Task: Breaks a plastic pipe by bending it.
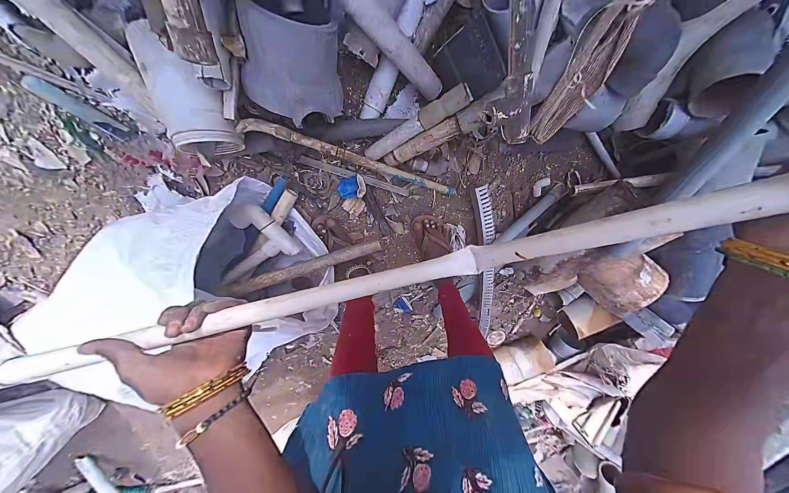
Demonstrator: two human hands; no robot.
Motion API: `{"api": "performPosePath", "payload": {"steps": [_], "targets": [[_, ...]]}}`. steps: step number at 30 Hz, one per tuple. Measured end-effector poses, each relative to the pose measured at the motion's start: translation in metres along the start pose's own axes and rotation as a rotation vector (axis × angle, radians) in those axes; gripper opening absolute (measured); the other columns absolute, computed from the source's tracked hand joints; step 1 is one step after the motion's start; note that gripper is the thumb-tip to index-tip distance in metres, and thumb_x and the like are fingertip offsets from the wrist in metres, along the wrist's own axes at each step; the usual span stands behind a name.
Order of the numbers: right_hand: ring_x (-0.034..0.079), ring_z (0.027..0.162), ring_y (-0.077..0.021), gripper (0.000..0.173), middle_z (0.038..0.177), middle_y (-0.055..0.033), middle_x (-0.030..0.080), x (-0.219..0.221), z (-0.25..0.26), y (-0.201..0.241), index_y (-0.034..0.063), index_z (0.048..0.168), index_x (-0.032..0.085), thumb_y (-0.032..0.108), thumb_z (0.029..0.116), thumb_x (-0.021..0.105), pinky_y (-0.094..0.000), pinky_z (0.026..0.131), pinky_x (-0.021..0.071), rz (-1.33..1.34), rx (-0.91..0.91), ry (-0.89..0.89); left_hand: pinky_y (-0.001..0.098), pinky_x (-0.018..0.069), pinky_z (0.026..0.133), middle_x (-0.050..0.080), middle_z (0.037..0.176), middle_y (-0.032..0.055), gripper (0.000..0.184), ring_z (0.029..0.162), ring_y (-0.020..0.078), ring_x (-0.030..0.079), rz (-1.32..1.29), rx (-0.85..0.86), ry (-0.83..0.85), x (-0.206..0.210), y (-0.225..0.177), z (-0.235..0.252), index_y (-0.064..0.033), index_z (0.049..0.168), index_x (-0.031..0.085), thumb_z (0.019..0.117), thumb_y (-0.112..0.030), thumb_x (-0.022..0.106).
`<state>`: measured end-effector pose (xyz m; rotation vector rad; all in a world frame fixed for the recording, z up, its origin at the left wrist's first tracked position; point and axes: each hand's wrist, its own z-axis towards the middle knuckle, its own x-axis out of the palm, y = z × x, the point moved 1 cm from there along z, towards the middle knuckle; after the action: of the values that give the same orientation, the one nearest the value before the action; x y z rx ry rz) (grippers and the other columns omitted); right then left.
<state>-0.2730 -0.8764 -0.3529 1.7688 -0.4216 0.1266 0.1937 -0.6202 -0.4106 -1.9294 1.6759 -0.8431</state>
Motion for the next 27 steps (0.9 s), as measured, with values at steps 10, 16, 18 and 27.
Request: {"api": "performPosePath", "payload": {"steps": [10, 16, 18, 27], "targets": [[0.039, 0.034, -0.0053, 0.059, 0.04, 0.0069, 0.034, 0.124, -0.016, 0.195, 0.019, 0.059, 0.036, 0.037, 0.1138, 0.024, -0.0196, 0.041, 0.0399, 0.335, 0.141, -0.717, 0.0247, 0.0437, 0.043, 0.041, 0.044, -0.0044, 0.09, 0.039, 0.0096, 0.045, -0.517, 0.462, 0.347, 0.082, -0.189, -0.153, -0.0127, 0.06, 0.043, 0.0884, -0.082, -0.007], [0.038, 0.033, -0.0057, 0.07, 0.039, 0.0062, 0.038, 0.15, -0.021, 0.339, 0.0168, 0.051, 0.038, 0.041, 0.1128, 0.016, -0.0214, 0.039, 0.0345, 0.829, -0.039, -0.279, 0.0287, 0.0533, 0.05, 0.048, 0.055, -0.0019, 0.061, 0.049, 0.0111, 0.055, -0.391, 0.383, 0.013, 0.11, -0.323, -0.242, -0.0122, 0.085, 0.043, 0.1077, -0.057, 0.008], [0.039, 0.034, -0.006, 0.069, 0.039, 0.006, 0.039, 0.151, -0.01, 0.383, 0.0162, 0.051, 0.039, 0.038, 0.1127, 0.017, -0.0218, 0.04, 0.0362, 0.872, -0.097, -0.203, 0.0222, 0.048, 0.045, 0.042, 0.054, -0.004, 0.056, 0.042, 0.0065, 0.047, -0.494, 0.375, 0.043, 0.125, -0.357, -0.264, -0.0132, 0.085, 0.041, 0.1088, -0.054, 0.011], [0.036, 0.034, -0.0028, 0.062, 0.04, 0.0088, 0.037, 0.076, -0.024, 0.527, 0.0176, 0.053, 0.043, 0.024, 0.1105, 0.02, -0.0188, 0.038, 0.0313, 0.895, -0.25, -0.01, 0.0188, 0.0381, 0.042, 0.029, 0.047, -0.0098, 0.049, 0.037, 0.0034, 0.034, -0.33, 0.536, 0.33, 0.204, -0.421, -0.372, -0.0202, 0.07, 0.035, 0.1126, -0.039, 0.021]]}}
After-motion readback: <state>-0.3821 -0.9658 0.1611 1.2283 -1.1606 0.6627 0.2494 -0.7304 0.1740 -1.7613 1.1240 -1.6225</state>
